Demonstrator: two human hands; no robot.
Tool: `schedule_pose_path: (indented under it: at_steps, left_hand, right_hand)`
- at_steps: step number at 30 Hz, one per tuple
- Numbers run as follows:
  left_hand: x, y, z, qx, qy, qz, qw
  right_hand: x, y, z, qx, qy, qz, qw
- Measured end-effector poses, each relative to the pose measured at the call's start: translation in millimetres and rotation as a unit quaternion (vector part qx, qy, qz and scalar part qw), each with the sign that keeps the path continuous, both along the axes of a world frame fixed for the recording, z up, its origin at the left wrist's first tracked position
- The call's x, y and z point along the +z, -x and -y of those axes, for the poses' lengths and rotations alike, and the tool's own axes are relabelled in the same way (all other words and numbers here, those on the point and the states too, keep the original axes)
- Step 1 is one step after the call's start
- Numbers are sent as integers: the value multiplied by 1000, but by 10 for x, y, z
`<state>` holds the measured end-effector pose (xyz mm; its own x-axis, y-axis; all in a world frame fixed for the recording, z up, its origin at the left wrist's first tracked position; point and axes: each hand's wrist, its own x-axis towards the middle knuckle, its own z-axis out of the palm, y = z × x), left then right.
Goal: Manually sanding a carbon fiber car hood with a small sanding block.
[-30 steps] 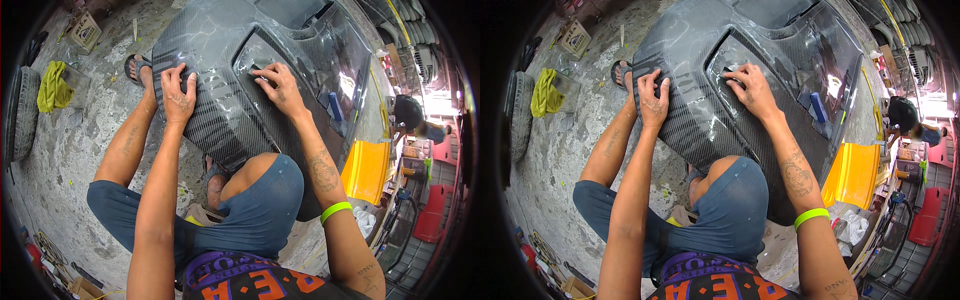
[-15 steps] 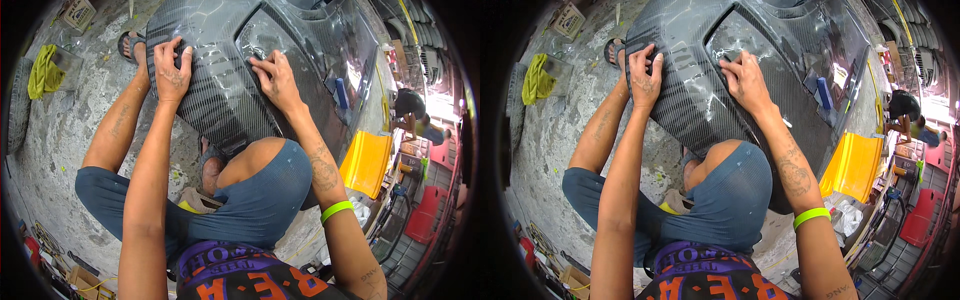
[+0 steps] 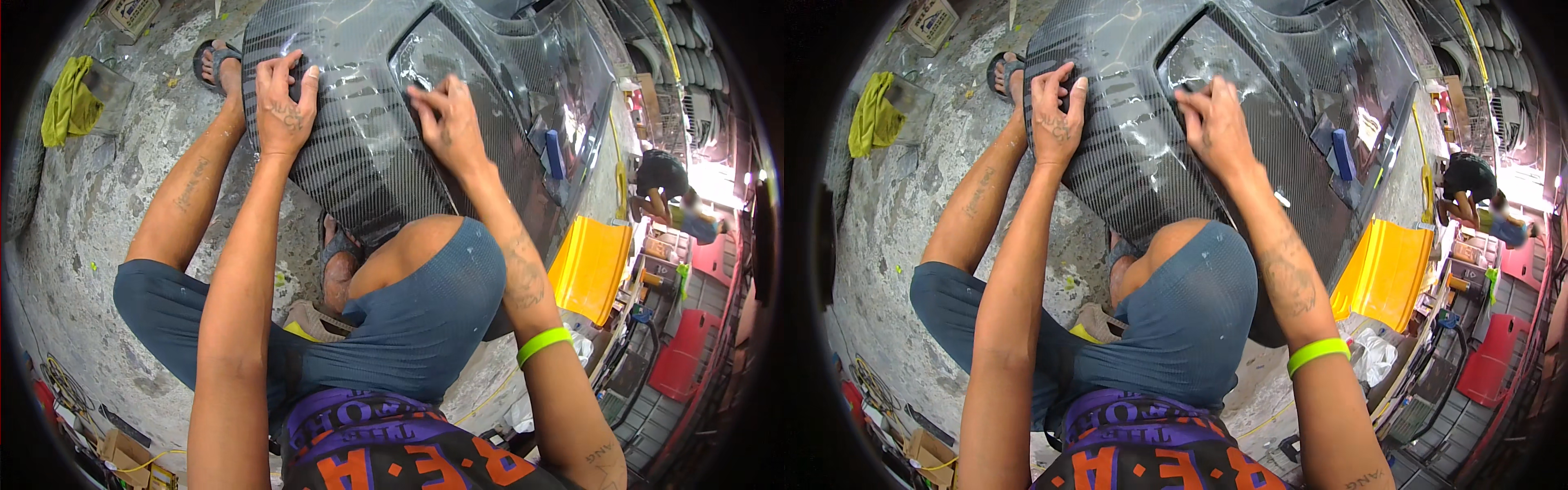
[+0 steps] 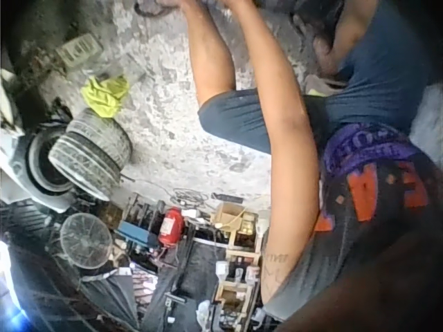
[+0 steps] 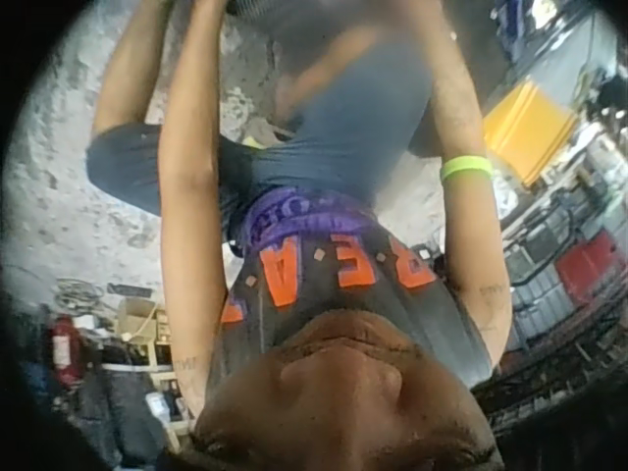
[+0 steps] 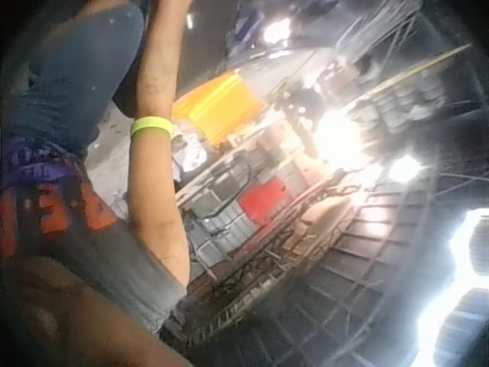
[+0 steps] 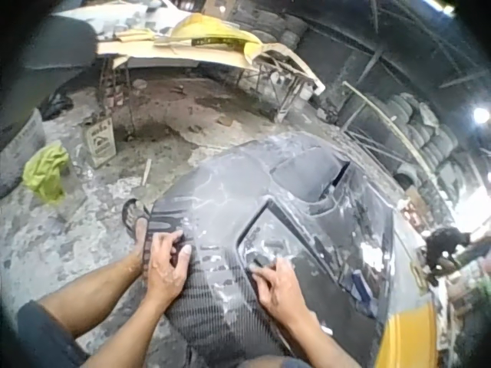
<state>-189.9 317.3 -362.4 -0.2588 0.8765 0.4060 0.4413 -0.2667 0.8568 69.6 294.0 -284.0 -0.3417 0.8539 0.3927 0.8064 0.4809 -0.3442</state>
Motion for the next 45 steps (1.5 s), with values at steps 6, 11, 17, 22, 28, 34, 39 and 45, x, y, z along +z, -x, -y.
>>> schedule_pose_path:
  at_steps: [6,11,17,22,28,34,39,45]
  left_hand:
    - [-61,50,-5,9,-12,3,1000]
    - [-56,58,-3,15,-11,-6,1000]
    - [-81,75,16,19,-33,-3,999]
    - [-99,33,-34,11,-45,-1,999]
    - [-91,-7,0,3,-30,8,1000]
    - [-77,-10,15,11,-35,4,999]
    - [-118,86,-13,24,-54,9,998]
    - [-95,54,-56,11,-51,11,999]
  right_hand:
    - [260,-133,-272,3,-48,32,998]
    - [155,-66,25,10,19,9,1000]
    - [15,127,194,-13,-17,18,1000]
    - [14,75,-5,-10,-59,38,997]
    - [-18,88,83,-30,-21,15,999]
    - [-25,97,239,-49,-14,15,999]
    - [-27,161,253,-22,-10,10,1000]
    - [16,87,-39,-9,-51,31,998]
